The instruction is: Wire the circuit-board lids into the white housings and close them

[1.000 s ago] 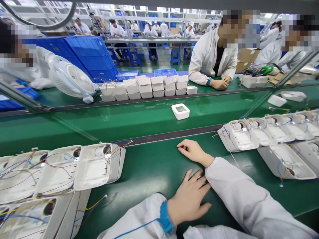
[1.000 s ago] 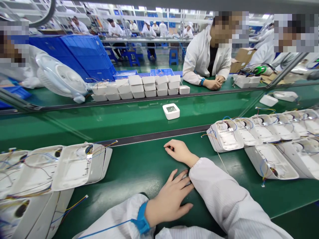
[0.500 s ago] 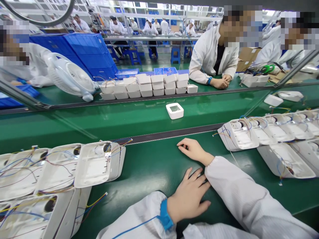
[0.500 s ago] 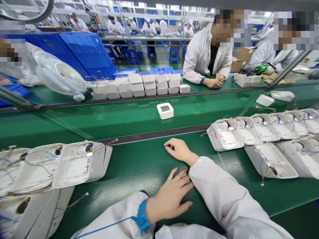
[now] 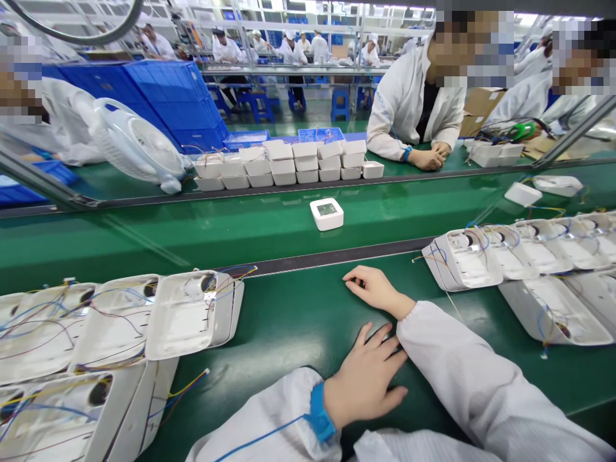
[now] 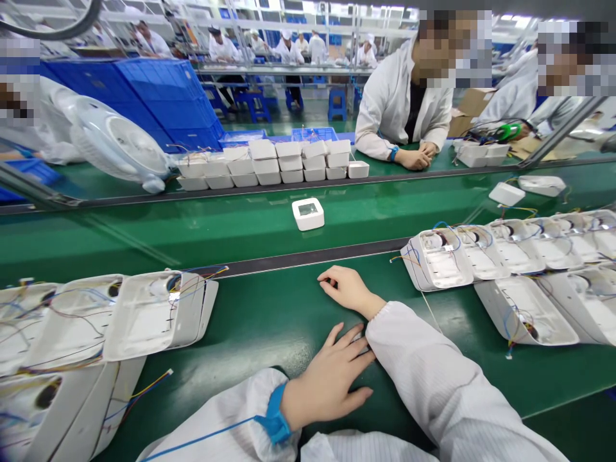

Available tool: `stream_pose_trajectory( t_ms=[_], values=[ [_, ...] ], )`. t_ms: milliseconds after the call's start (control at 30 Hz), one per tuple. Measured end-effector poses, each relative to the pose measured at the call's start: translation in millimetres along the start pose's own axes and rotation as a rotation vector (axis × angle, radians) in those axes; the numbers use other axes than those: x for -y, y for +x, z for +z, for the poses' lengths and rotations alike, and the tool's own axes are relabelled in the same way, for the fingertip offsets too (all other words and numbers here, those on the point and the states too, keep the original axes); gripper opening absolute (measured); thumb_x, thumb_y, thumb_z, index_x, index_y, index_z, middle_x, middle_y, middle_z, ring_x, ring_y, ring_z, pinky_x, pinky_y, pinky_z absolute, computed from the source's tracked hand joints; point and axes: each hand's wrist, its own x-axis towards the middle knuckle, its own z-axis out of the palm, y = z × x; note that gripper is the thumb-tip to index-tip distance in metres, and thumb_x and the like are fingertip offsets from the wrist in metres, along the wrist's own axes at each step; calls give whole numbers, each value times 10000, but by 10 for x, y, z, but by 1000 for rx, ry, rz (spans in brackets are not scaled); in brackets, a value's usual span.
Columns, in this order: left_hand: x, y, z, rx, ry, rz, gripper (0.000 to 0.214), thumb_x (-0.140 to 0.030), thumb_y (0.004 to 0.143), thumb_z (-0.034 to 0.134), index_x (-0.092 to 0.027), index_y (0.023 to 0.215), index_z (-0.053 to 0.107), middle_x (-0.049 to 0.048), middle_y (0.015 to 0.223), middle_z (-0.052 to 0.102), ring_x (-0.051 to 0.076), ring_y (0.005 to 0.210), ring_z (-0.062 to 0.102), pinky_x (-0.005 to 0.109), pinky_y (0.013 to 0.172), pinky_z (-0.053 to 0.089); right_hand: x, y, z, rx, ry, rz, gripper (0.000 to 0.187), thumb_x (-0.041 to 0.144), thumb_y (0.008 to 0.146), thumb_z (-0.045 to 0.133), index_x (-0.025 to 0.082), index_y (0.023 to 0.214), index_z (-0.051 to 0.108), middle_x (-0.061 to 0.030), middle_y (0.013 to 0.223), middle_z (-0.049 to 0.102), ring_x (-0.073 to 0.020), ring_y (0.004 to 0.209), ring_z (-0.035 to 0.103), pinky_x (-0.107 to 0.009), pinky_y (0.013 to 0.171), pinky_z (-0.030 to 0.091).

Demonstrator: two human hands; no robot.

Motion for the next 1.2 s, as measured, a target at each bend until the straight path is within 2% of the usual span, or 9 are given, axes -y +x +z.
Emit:
stream_pose_trajectory(
  t_ms=[1200],
  values=[
    [-7,-1,-19,7,16,6,541,-478,910,482,-229,1387,420,97,1455,467,328,1436,277,633,1160,166,-21,-5,12,-7,7,-21,134,175,876,603,201,965,700,-13,828,656,-111,665,590,-242,640,458]
  ],
)
